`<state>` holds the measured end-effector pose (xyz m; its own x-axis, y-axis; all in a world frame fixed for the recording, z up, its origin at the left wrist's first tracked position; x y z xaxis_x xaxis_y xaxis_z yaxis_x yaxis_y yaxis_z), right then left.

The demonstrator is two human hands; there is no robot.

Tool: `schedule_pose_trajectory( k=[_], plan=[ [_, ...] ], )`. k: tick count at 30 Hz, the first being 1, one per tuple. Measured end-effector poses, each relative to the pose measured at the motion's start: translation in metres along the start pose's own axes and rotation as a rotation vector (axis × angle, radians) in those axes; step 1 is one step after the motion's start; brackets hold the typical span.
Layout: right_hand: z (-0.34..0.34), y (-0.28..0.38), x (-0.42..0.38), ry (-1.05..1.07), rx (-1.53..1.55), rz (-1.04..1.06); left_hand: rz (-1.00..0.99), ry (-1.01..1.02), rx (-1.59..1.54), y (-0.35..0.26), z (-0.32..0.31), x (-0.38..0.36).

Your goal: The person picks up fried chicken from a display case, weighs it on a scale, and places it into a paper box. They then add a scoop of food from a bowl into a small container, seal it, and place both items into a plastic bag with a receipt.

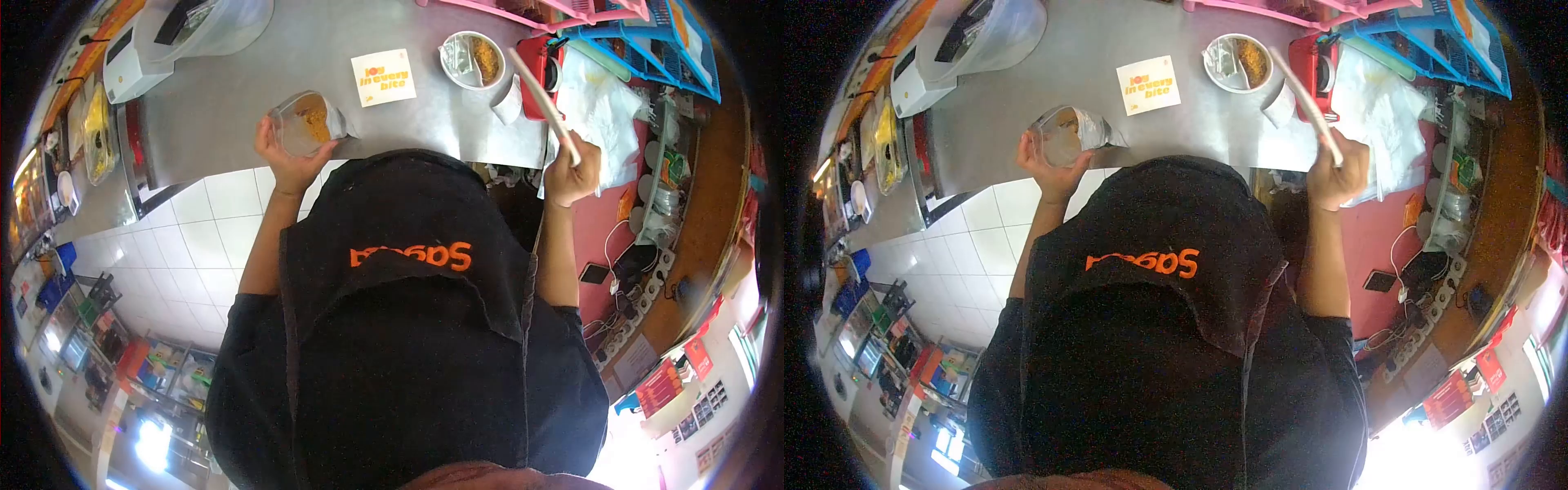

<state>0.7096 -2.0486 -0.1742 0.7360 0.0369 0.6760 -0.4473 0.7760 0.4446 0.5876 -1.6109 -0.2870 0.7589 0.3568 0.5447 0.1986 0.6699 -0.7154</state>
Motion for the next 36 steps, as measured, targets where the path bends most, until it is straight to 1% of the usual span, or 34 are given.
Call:
schedule_pose_trajectory(
  k=[1,2,3,4,5,6,7,8,9,10,11,12,13,14,15,16,17,18,19,21,23,24,27,30,31,33,34,36],
  plan=[
    [-0.004,0.001,0.0,0.044,-0.002,0.025,0.022,0.001,-0.014,0.002,-0.001,-0.002],
    [-0.015,-0.002,-0.005,0.162,0.016,0.052,0.045,-0.01,0.004,0.004,0.0,-0.003],
    [-0.02,-0.009,-0.013,0.204,-0.031,0.049,0.066,-0.02,0.017,0.008,0.002,-0.006],
    [-0.017,-0.011,-0.014,0.17,-0.022,0.025,0.083,-0.03,0.02,0.011,0.001,-0.008],
    [-0.01,-0.014,-0.014,0.128,-0.061,0.045,0.079,-0.013,0.083,0.015,0.003,-0.011],
    [0.002,-0.029,-0.015,0.054,-0.031,-0.054,0.067,-0.006,0.122,0.018,0.001,-0.013],
    [0.019,-0.033,-0.003,-0.049,-0.014,-0.075,0.044,-0.063,0.08,0.013,-0.001,-0.012],
    [0.039,-0.043,0.01,-0.142,-0.047,-0.157,0.185,-0.061,0.017,0.026,-0.002,-0.021],
    [0.062,-0.059,0.022,-0.238,-0.064,-0.243,0.141,-0.016,0.032,0.0,-0.007,-0.007],
    [0.094,-0.095,0.029,-0.43,0.003,-0.446,0.096,-0.064,0.037,-0.018,-0.005,-0.002],
    [0.121,-0.132,0.027,-0.616,0.096,-0.652,0.141,-0.071,0.202,-0.015,0.0,-0.007],
    [0.151,-0.173,0.032,-0.754,0.241,-0.538,0.166,-0.089,0.111,-0.028,-0.003,-0.002],
    [0.181,-0.199,0.037,-0.831,0.136,-0.595,0.223,-0.127,0.022,-0.032,-0.003,-0.003],
    [0.203,-0.233,0.041,-0.929,0.227,-0.6,0.212,-0.148,0.126,-0.033,0.0,-0.006],
    [0.219,-0.255,0.047,-1.046,0.346,-0.667,0.205,-0.169,0.23,-0.033,0.003,-0.009],
    [0.233,-0.295,0.049,-1.086,0.348,-0.629,0.148,-0.165,0.387,-0.024,0.008,-0.014],
    [0.238,-0.329,0.056,-1.067,0.388,-0.628,0.176,-0.203,0.311,-0.042,0.004,-0.006],
    [0.24,-0.359,0.065,-1.044,0.428,-0.629,0.098,-0.205,0.388,-0.044,0.005,-0.005],
    [0.237,-0.385,0.078,-1.07,0.444,-0.665,0.168,-0.193,0.359,-0.047,0.002,-0.004],
    [0.223,-0.419,0.118,-1.014,0.443,-0.666,0.201,-0.119,0.454,-0.051,0.005,-0.001],
    [0.204,-0.451,0.157,-0.892,0.317,-0.646,0.263,-0.04,0.44,-0.063,-0.001,0.003],
    [0.197,-0.454,0.174,-0.796,0.096,-0.775,0.297,-0.002,0.442,-0.07,0.0,0.007],
    [0.167,-0.468,0.224,-0.67,-0.286,-0.555,0.276,0.153,0.546,-0.078,0.002,0.017],
    [0.129,-0.489,0.251,-0.515,-0.314,-0.567,0.26,0.283,0.405,-0.087,-0.003,0.025],
    [0.115,-0.501,0.255,-0.448,-0.307,-0.6,0.257,0.325,0.347,-0.088,-0.004,0.026],
    [0.096,-0.514,0.266,-0.316,-0.299,-0.657,0.316,0.356,0.373,-0.074,0.001,0.024],
    [0.093,-0.519,0.266,-0.283,-0.228,-0.741,0.349,0.374,0.386,-0.067,0.003,0.021],
    [0.092,-0.528,0.264,-0.446,-0.033,-0.817,0.32,0.374,0.476,-0.079,0.002,0.027]
  ],
)
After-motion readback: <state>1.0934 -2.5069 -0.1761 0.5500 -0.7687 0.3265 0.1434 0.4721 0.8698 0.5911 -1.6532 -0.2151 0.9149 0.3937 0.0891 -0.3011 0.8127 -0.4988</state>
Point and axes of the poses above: each hand's wrist, its own x-axis towards the middle knuckle, its own z-axis out of the back of the hand, y = z × x, the point moved 9 cm from there along x, towards the middle knuckle, and after that the axes turned 6 degrees about -y, right-handed, at the moved point
